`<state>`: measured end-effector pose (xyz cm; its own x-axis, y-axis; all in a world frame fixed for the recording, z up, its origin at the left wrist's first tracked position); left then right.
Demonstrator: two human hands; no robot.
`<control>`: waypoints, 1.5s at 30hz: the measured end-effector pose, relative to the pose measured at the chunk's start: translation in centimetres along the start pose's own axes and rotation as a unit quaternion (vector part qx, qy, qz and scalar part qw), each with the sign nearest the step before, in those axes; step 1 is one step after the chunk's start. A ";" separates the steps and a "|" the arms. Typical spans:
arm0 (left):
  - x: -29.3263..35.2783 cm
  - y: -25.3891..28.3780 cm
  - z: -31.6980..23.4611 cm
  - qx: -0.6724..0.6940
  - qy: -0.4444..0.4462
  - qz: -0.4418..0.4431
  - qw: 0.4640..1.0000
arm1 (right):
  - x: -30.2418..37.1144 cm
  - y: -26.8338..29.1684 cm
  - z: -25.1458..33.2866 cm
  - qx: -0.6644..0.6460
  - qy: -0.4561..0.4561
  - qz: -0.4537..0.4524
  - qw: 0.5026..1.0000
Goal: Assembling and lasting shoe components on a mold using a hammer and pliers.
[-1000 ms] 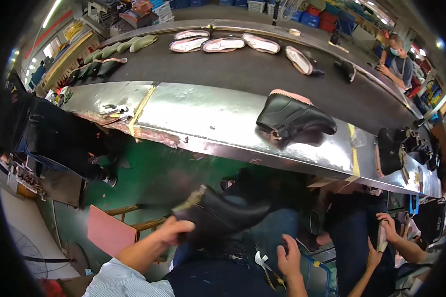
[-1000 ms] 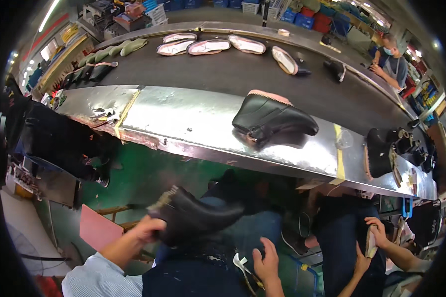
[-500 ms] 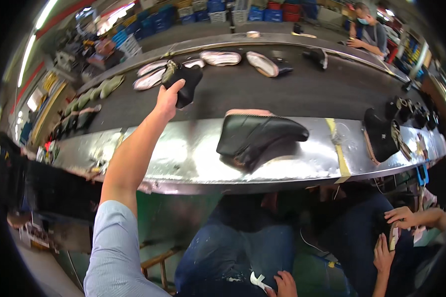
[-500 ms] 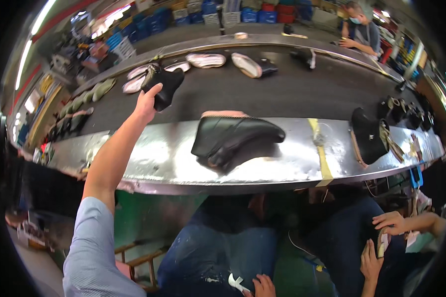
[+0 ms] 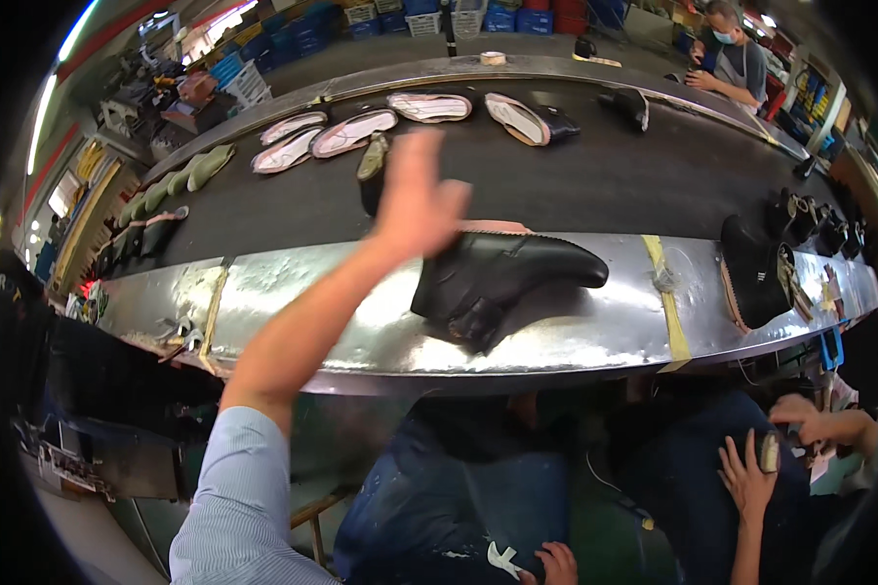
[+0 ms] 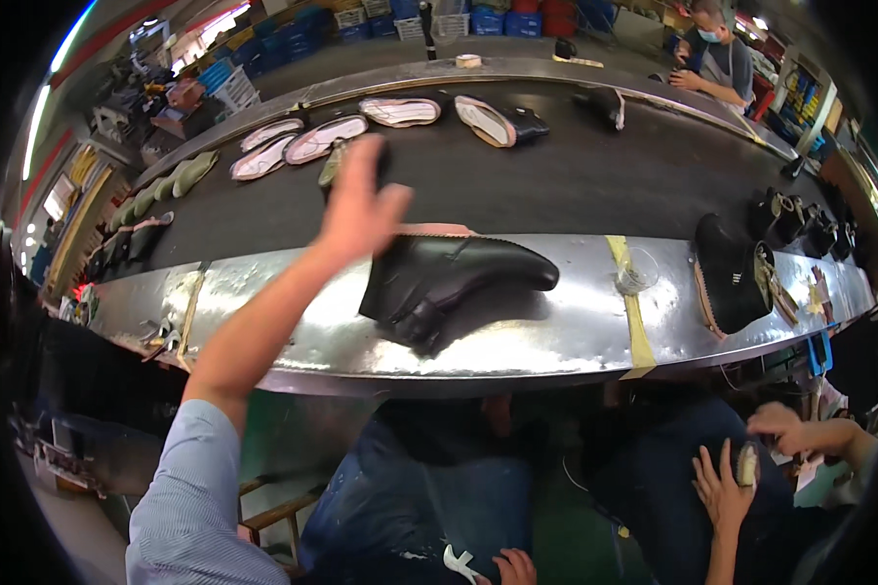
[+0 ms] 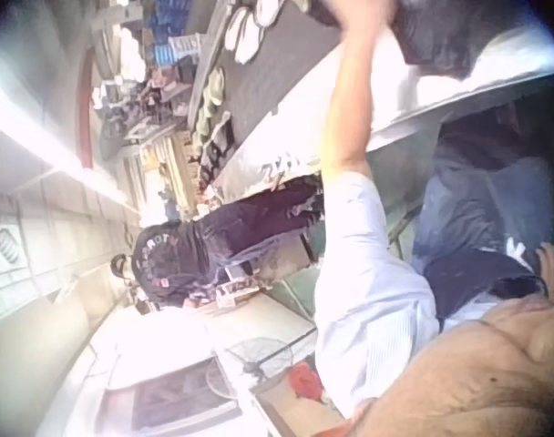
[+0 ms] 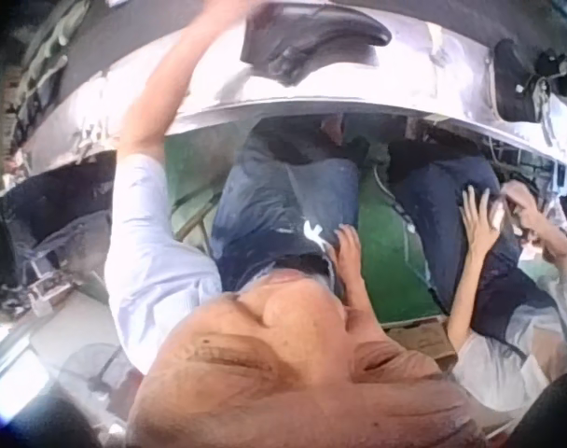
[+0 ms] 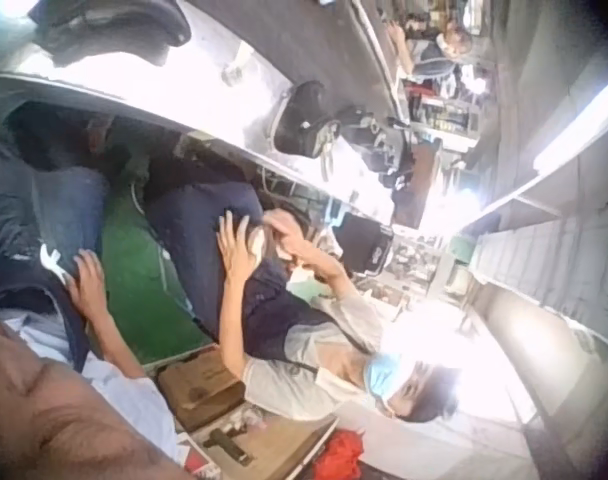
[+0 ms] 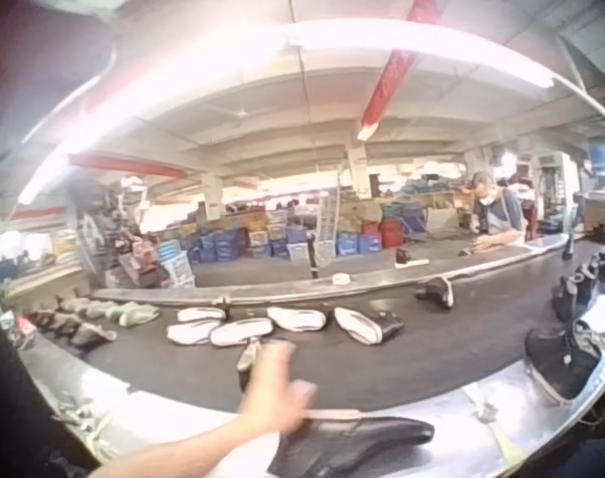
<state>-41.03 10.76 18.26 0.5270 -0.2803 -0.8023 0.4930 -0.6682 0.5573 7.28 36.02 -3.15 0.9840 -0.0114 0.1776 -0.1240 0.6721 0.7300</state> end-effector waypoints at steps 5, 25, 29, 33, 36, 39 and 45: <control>1.5 -7.7 -18.0 0.139 -0.121 0.219 0.958 | 1.1 -0.4 0.2 -0.001 -0.006 -0.010 1.000; 13.3 3.6 -6.7 0.036 0.309 0.311 0.898 | 7.2 -0.7 0.7 0.114 -0.096 0.093 0.984; 14.2 7.0 -7.8 0.264 0.344 0.174 0.884 | 6.8 -1.6 -0.4 0.055 -0.089 0.088 0.991; 24.9 11.6 -12.8 0.494 0.361 0.047 0.790 | 7.2 -3.4 -4.2 -0.236 -0.221 0.062 0.944; 31.6 11.2 -17.4 0.608 0.354 0.045 0.709 | 6.6 -3.4 -6.1 -0.495 -0.228 -0.041 0.838; 36.3 9.1 -22.0 0.562 0.406 0.087 0.715 | 5.0 -2.6 -6.4 -0.531 -0.243 -0.024 0.812; 37.4 4.1 -25.4 0.281 0.306 0.602 0.682 | 2.8 -1.0 -2.0 -0.707 -0.185 0.018 0.683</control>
<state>-1.69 15.08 -4.00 0.5906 -0.6336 0.4998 -0.8046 -0.4150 0.4247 10.41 36.83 -4.70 0.8513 0.0144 0.5245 0.3567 0.7172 -0.5986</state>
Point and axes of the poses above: each hand's wrist, its own x-axis away from the middle knuckle, its own y-axis out of the back of the hand, z = x × y, the point moved 6 cm from there along -x, towards the middle knuckle, and after that the axes turned 9 degrees about -y, right-handed, at the moved point
